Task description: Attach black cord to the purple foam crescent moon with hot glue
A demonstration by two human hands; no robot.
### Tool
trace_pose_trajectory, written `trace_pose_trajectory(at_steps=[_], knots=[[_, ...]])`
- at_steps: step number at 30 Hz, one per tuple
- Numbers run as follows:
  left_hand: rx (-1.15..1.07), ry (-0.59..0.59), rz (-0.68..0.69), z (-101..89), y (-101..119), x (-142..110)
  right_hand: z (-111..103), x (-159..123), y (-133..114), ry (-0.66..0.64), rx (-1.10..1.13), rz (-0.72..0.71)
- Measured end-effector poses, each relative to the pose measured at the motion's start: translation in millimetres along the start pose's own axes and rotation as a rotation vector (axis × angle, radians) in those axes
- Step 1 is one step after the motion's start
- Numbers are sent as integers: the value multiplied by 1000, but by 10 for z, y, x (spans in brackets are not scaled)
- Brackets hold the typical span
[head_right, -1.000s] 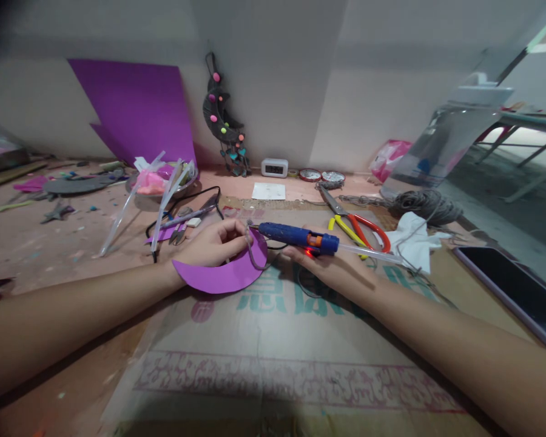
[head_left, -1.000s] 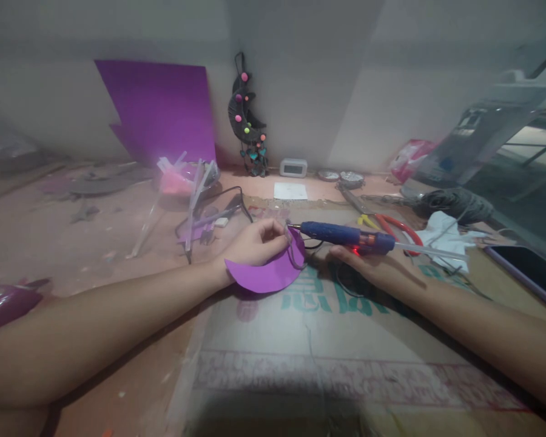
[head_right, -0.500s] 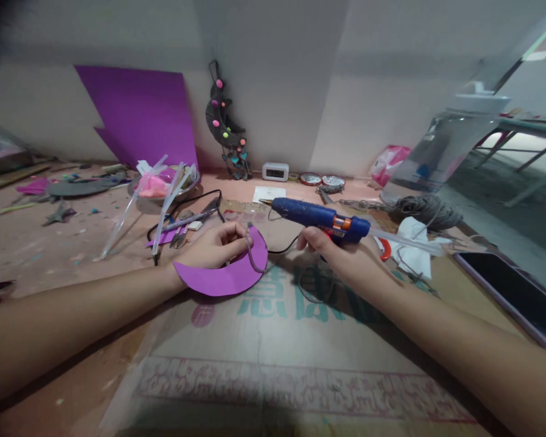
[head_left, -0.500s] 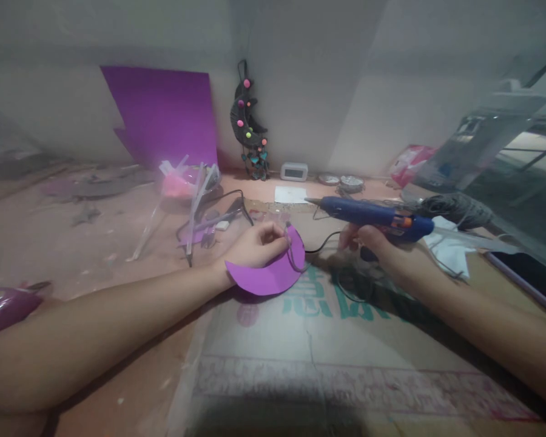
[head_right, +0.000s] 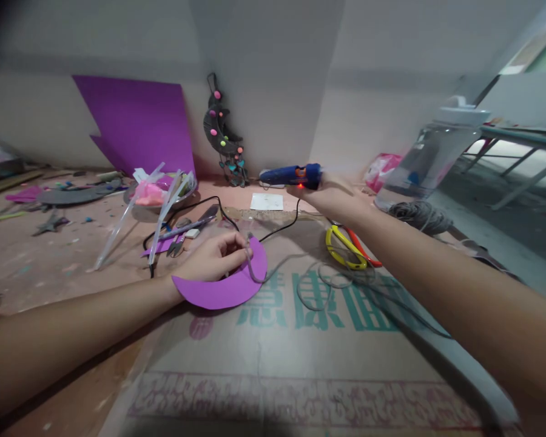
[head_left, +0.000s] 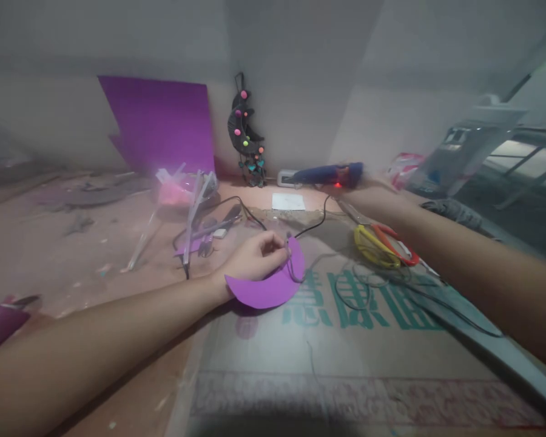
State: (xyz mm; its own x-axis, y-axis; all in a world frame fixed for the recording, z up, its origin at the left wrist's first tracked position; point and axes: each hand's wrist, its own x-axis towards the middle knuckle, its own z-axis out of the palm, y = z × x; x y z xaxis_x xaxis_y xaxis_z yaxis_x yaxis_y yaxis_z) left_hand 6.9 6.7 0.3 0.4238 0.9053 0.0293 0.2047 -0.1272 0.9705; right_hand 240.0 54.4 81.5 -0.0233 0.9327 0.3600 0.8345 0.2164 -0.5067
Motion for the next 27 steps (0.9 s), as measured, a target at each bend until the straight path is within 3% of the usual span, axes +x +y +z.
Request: trace_pose_trajectory(at_steps=[5, 11, 19, 24, 27], knots=[[-9, -10, 37, 3, -28, 3, 358, 336, 164, -117, -54, 32], [-22, -27, 16, 13, 23, -18, 627, 477, 310, -246, -103, 45], [-43, -31, 15, 10, 1, -5, 569, 477, 463, -177, -268, 17], [-46, -27, 64, 11, -19, -12, 407, 178, 489, -30, -346, -124], [-41, -5, 119, 9, -22, -15, 298, -117, 341, 95, -148, -210]])
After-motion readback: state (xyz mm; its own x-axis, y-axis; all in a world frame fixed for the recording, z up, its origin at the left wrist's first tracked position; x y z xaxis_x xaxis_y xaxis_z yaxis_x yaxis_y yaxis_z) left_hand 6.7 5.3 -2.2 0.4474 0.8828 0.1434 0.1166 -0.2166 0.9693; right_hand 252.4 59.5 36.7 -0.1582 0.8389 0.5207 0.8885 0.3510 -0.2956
